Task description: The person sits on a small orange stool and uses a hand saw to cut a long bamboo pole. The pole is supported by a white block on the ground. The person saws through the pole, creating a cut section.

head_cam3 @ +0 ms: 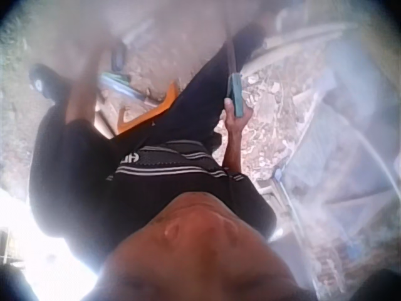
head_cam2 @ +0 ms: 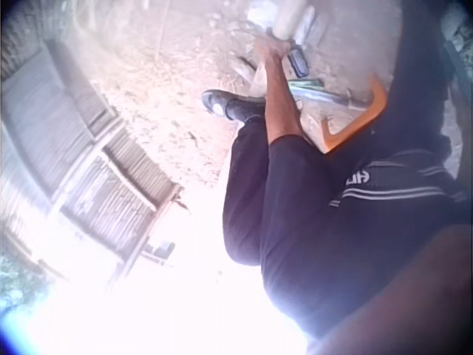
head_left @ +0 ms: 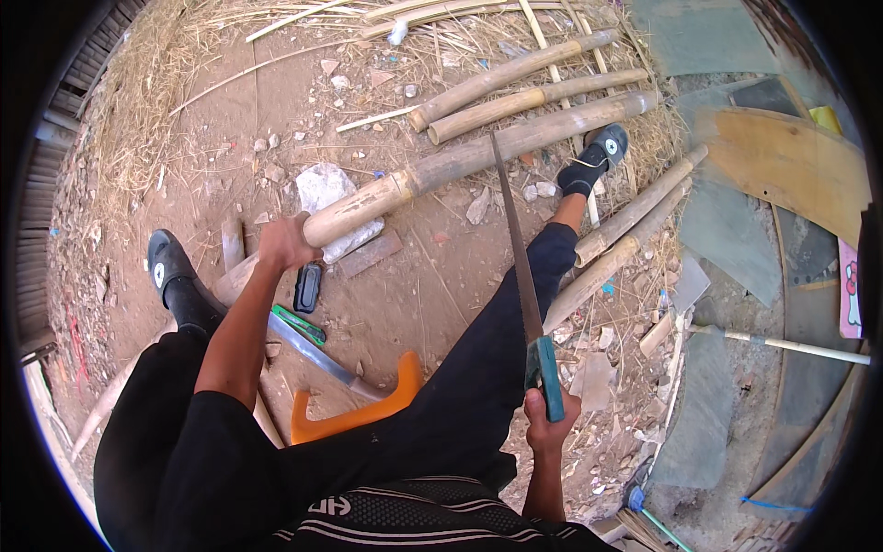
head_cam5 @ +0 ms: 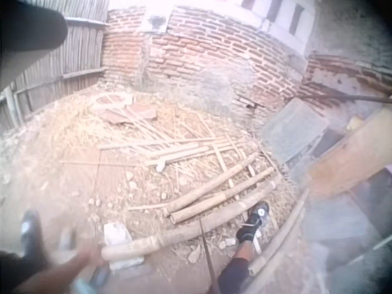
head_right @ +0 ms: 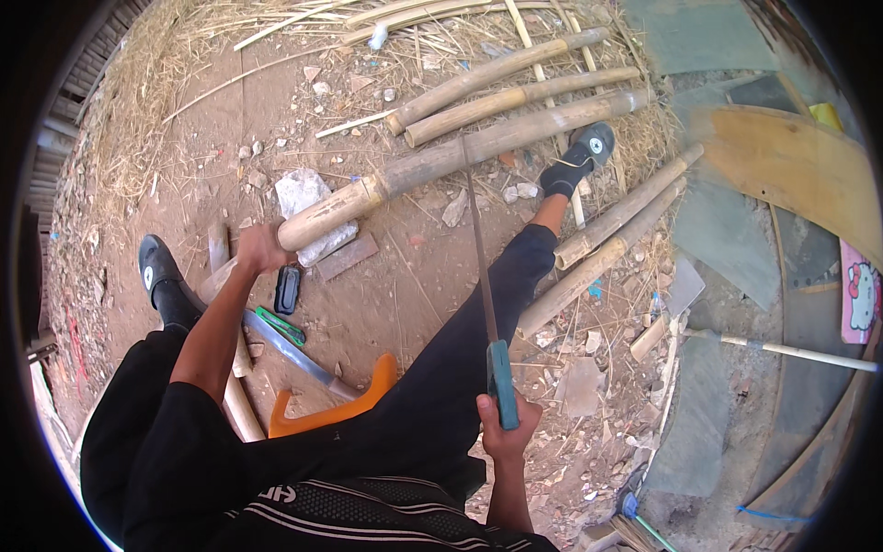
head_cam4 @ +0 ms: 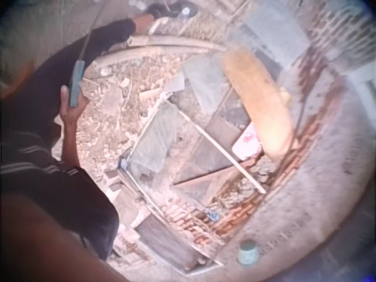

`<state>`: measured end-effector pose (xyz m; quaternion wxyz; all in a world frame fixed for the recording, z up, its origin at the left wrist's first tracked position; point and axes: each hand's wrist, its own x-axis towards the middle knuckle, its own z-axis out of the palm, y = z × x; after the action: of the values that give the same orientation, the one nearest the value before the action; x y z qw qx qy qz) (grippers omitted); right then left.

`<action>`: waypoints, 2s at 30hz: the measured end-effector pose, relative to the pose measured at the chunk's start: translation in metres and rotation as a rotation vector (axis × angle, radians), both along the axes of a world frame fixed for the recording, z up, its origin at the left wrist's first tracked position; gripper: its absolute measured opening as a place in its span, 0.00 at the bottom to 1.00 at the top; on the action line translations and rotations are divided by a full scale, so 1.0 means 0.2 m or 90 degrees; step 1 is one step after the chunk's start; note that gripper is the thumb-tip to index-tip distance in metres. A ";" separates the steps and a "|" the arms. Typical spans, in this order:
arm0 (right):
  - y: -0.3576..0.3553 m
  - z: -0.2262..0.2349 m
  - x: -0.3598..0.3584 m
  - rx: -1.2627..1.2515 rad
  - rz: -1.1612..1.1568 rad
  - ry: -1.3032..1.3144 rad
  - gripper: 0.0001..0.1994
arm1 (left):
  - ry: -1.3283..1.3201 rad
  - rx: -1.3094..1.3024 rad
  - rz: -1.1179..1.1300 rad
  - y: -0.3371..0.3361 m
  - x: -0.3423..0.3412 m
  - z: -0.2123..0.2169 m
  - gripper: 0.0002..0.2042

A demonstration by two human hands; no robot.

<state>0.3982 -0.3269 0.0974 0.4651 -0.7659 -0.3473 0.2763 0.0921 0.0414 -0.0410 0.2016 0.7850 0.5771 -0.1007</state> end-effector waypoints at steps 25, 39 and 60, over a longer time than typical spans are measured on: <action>0.58 -0.17 -0.33 0.001 0.168 -0.074 0.16 | -0.005 0.052 -0.018 -0.07 -0.04 -0.01 0.26; 0.42 -0.28 -0.30 -0.027 0.114 0.058 0.23 | -0.006 -0.036 -0.024 -0.14 -0.17 0.13 0.29; 0.97 -0.55 -0.41 0.091 0.191 -0.003 0.22 | 0.000 -0.078 -0.040 0.02 -0.23 -0.05 0.32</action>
<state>0.3171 -0.1321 -0.0118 0.4708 -0.6712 -0.4779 0.3154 0.0455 0.0464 -0.0501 0.2460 0.7888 0.5451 -0.1421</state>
